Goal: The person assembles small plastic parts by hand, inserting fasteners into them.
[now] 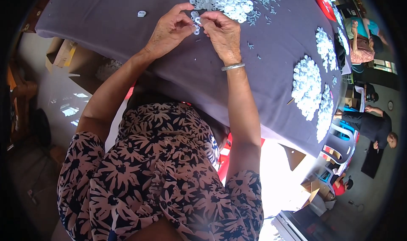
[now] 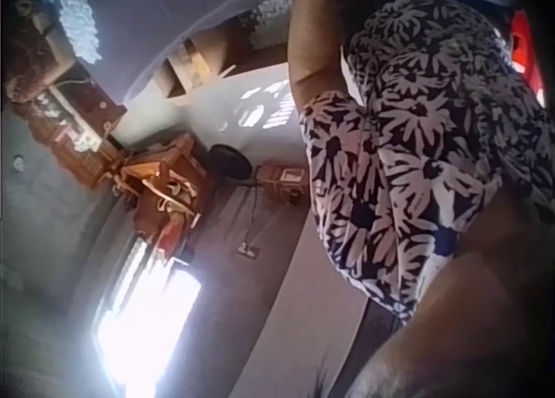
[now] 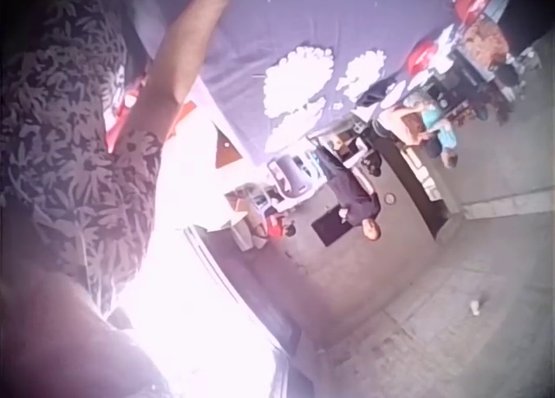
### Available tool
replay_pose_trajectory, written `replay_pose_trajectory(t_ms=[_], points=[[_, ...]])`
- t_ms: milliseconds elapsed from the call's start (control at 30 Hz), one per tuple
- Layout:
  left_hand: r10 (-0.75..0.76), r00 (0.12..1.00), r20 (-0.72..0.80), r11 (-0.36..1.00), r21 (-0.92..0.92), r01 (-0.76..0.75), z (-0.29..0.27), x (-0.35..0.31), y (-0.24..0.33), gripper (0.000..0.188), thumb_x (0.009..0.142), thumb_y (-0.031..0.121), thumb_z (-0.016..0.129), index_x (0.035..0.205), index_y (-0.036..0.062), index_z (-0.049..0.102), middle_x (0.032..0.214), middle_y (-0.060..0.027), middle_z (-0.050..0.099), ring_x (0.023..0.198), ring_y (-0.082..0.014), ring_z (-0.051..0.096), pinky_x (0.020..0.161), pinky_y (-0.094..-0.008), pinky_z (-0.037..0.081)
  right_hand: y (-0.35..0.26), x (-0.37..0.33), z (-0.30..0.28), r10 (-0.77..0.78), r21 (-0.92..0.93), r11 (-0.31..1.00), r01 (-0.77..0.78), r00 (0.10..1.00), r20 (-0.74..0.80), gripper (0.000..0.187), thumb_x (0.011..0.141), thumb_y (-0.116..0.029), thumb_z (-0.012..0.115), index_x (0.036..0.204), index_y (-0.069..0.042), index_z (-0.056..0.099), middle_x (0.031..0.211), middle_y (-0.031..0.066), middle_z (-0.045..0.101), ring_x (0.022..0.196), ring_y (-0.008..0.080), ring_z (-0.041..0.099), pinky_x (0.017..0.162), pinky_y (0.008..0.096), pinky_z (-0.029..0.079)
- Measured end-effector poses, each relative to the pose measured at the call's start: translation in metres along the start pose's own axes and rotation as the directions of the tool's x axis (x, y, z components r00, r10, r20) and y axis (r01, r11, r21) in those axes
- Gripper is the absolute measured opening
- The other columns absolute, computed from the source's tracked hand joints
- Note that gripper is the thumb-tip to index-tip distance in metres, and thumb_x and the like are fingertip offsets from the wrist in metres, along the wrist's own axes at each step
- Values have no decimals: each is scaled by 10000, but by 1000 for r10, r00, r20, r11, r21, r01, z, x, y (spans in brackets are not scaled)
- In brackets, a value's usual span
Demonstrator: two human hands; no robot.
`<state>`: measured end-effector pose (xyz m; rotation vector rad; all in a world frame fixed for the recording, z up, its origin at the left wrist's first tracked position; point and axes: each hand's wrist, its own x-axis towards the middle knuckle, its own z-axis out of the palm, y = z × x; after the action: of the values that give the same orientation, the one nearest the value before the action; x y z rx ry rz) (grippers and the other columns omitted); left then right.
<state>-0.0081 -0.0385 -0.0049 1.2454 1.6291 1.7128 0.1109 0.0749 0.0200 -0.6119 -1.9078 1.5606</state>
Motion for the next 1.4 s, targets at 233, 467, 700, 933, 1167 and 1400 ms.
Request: replay_pose_trajectory(t_ms=[233,467,700,933,1167,1400], points=[[21,1000,-9,999,28,-20,-2,1,-4,454,805,62,646,1220,45,463,780,-50,635,729,-108,603,690,-256,493,7,1,-1,-44,-42,998,47,997,70,89,828,-22,642,909,-26,680,764,-10,628,617,35,518,560,176,427],[50,999,5,997,56,-50,-3,2,-4,449,806,65,654,1213,44,465,777,-43,631,705,-100,580,662,-250,480,8,3,-3,-49,-3,999,49,990,132,73,835,-16,640,905,-15,663,774,-12,622,627,38,519,568,176,431],[-28,999,44,993,-112,33,-6,2,-2,450,828,34,625,1239,60,444,815,-20,608,736,-77,561,666,-229,462,7,-3,-3,-146,-73,984,164,967,210,194,796,64,648,969,-20,630,793,-13,622,711,27,558,644,181,488],[-137,975,173,964,-205,172,-12,2,6,414,861,52,592,1254,85,466,786,8,577,722,-65,541,652,-214,444,7,-6,-3,-252,-252,924,288,954,165,266,684,-14,741,924,-62,635,714,-21,612,588,32,539,544,198,468],[-158,967,202,970,-152,190,-16,6,18,362,876,136,623,1217,68,522,799,1,591,723,-66,550,642,-219,449,5,-7,-6,-276,-240,917,319,941,198,275,722,79,696,964,-30,627,836,-34,596,644,16,534,574,166,470],[-113,989,96,962,-240,133,-5,0,1,327,862,90,635,1167,43,528,835,-33,619,765,-77,583,651,-220,473,-3,-11,2,-365,-425,800,424,905,216,284,688,29,733,936,-53,623,770,-6,575,573,44,525,514,201,451]])
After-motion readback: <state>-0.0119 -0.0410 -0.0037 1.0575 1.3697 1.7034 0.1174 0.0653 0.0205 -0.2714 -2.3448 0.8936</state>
